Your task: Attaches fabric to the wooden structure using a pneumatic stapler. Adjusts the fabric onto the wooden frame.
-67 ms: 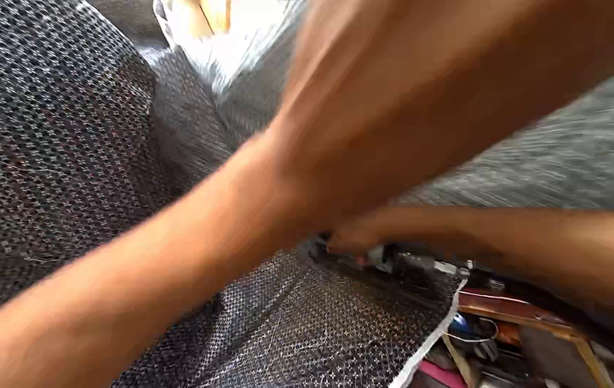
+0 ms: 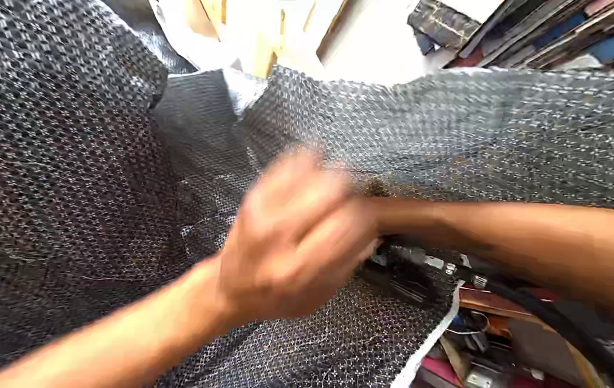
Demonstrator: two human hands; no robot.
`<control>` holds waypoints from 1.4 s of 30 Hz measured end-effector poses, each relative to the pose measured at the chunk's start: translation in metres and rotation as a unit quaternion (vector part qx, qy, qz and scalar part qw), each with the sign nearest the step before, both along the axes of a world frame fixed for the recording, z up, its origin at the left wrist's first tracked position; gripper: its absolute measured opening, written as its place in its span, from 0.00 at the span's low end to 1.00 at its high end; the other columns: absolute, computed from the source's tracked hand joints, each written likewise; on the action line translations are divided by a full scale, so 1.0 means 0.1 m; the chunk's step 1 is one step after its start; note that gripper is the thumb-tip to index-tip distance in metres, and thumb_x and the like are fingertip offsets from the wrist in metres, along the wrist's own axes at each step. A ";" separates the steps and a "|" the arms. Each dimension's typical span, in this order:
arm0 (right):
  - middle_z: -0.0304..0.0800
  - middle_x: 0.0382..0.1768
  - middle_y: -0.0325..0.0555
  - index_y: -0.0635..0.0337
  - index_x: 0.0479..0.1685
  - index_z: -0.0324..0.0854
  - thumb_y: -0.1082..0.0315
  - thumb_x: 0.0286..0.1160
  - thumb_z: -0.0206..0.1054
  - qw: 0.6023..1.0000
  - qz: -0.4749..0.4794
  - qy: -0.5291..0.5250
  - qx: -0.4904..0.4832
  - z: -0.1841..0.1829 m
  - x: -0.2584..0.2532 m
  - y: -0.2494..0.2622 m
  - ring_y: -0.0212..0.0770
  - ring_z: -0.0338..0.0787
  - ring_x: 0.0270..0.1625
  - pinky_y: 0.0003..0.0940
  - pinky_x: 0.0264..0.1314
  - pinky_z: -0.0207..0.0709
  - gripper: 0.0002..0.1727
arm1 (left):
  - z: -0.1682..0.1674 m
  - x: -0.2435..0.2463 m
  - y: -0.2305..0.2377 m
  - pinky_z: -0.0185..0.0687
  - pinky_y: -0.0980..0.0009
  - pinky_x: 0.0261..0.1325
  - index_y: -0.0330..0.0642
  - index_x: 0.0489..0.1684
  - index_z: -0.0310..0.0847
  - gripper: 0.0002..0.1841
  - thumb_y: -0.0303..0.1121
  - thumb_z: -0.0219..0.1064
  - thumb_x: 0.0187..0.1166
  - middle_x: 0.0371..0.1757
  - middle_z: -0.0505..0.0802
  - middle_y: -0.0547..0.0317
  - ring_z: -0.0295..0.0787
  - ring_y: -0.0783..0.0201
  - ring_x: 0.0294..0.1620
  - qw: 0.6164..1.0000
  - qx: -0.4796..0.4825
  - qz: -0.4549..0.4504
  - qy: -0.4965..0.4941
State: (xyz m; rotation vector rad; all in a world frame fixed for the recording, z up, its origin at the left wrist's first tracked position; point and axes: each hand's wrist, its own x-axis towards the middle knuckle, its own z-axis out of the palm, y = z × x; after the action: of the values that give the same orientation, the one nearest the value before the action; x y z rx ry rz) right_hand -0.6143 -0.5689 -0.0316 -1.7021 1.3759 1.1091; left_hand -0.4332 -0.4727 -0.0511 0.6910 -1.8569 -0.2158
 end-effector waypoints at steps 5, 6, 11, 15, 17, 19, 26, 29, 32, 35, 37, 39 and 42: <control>0.87 0.28 0.50 0.64 0.53 0.77 0.62 0.86 0.62 0.999 -0.015 0.040 0.029 -0.17 0.08 -0.06 0.42 0.88 0.22 0.41 0.30 0.86 0.13 | -2.28 -0.32 0.77 0.33 0.40 0.95 0.50 0.95 0.54 0.33 0.54 0.35 0.93 0.96 0.60 0.60 0.46 0.57 0.97 0.829 0.404 -0.269 -0.277; 0.87 0.29 0.49 0.63 0.56 0.75 0.61 0.87 0.62 0.999 -0.020 0.027 0.040 -0.17 0.10 -0.07 0.41 0.88 0.23 0.40 0.30 0.86 0.13 | -2.49 -0.48 0.76 0.35 0.41 0.94 0.48 0.93 0.58 0.33 0.52 0.35 0.93 0.95 0.62 0.59 0.48 0.57 0.96 0.850 0.394 -0.261 -0.233; 0.87 0.29 0.50 0.61 0.60 0.72 0.66 0.87 0.61 0.991 -0.065 -0.012 0.118 -0.27 0.21 -0.11 0.41 0.86 0.20 0.36 0.24 0.83 0.12 | -2.70 -0.96 0.45 0.66 0.48 0.84 0.35 0.62 0.88 0.19 0.37 0.55 0.89 0.65 0.92 0.43 0.83 0.45 0.74 0.909 0.329 -0.227 -0.120; 0.87 0.31 0.54 0.60 0.64 0.72 0.69 0.85 0.63 0.976 -0.107 -0.013 0.187 -0.33 0.23 -0.13 0.44 0.86 0.21 0.39 0.23 0.83 0.14 | -2.53 -0.77 0.27 0.65 0.44 0.83 0.34 0.53 0.91 0.12 0.30 0.70 0.77 0.62 0.92 0.40 0.83 0.43 0.72 0.924 0.330 -0.175 -0.080; 0.88 0.34 0.54 0.58 0.66 0.72 0.69 0.84 0.63 0.974 -0.112 -0.014 0.198 -0.32 0.24 -0.14 0.44 0.86 0.21 0.39 0.22 0.83 0.16 | -2.57 -0.59 0.01 0.56 0.42 0.88 0.36 0.59 0.89 0.16 0.27 0.70 0.74 0.70 0.89 0.42 0.77 0.43 0.79 0.957 0.287 -0.040 -0.020; 0.89 0.38 0.53 0.57 0.67 0.71 0.70 0.84 0.62 0.971 -0.113 -0.021 0.212 -0.34 0.20 -0.10 0.44 0.85 0.21 0.39 0.21 0.82 0.15 | -2.59 -0.40 -0.33 0.49 0.33 0.88 0.37 0.78 0.77 0.29 0.36 0.72 0.74 0.84 0.77 0.39 0.62 0.38 0.90 0.947 0.284 0.078 -0.129; 0.86 0.37 0.53 0.58 0.63 0.71 0.69 0.84 0.64 0.970 -0.086 0.002 0.228 -0.45 0.20 0.00 0.42 0.82 0.17 0.40 0.19 0.82 0.14 | -2.53 -0.36 -0.68 0.75 0.44 0.54 0.39 0.38 0.90 0.07 0.19 0.65 0.74 0.44 0.92 0.47 0.87 0.43 0.55 0.926 0.280 -0.031 -0.253; 0.86 0.35 0.52 0.58 0.63 0.72 0.70 0.82 0.65 0.975 -0.072 0.013 0.208 -0.44 0.23 0.03 0.43 0.83 0.17 0.39 0.18 0.82 0.15 | -2.62 -0.47 -0.88 0.77 0.45 0.54 0.37 0.37 0.89 0.07 0.29 0.65 0.81 0.43 0.93 0.46 0.88 0.43 0.54 0.932 0.263 -0.033 -0.248; 0.86 0.34 0.52 0.59 0.64 0.71 0.70 0.83 0.64 0.978 -0.054 0.042 0.197 -0.55 0.27 0.05 0.42 0.84 0.18 0.39 0.19 0.83 0.15 | -2.72 -0.57 -1.05 0.76 0.44 0.53 0.42 0.36 0.90 0.08 0.36 0.71 0.76 0.41 0.93 0.50 0.88 0.44 0.54 0.935 0.234 -0.054 -0.260; 0.86 0.32 0.51 0.61 0.64 0.72 0.69 0.83 0.62 0.978 -0.036 0.081 0.188 -0.69 0.29 0.14 0.42 0.86 0.20 0.39 0.22 0.84 0.15 | -2.56 -0.61 -1.10 0.69 0.39 0.64 0.49 0.33 0.93 0.10 0.45 0.76 0.71 0.41 0.95 0.56 0.85 0.46 0.60 0.912 0.275 -0.097 -0.288; 0.86 0.32 0.51 0.62 0.65 0.72 0.68 0.84 0.61 0.977 -0.022 0.100 0.189 -0.79 0.31 0.19 0.42 0.85 0.21 0.39 0.24 0.83 0.15 | -2.53 -0.64 -1.06 0.66 0.37 0.70 0.50 0.31 0.94 0.10 0.45 0.77 0.71 0.42 0.95 0.56 0.85 0.46 0.62 0.910 0.287 -0.117 -0.276; 0.85 0.33 0.52 0.63 0.65 0.72 0.68 0.84 0.60 0.976 -0.012 0.116 0.186 -0.90 0.31 0.21 0.42 0.86 0.22 0.40 0.25 0.84 0.15 | -2.55 -0.63 -1.04 0.67 0.39 0.70 0.49 0.31 0.94 0.09 0.43 0.76 0.73 0.41 0.95 0.56 0.86 0.46 0.62 0.913 0.293 -0.127 -0.252; 0.85 0.31 0.53 0.66 0.60 0.76 0.69 0.82 0.60 0.974 -0.010 0.141 0.179 -1.10 0.25 0.25 0.44 0.86 0.22 0.42 0.27 0.84 0.13 | -2.39 -0.51 -0.96 0.73 0.39 0.67 0.46 0.36 0.93 0.06 0.37 0.74 0.73 0.45 0.95 0.53 0.85 0.44 0.62 0.930 0.291 -0.066 -0.216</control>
State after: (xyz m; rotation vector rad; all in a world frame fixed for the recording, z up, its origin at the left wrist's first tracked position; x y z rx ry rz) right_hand -0.5889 -0.5444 -0.1414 -1.3071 1.2582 1.5289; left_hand -0.4843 -0.5684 -0.2902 1.0819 -2.2853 -0.7780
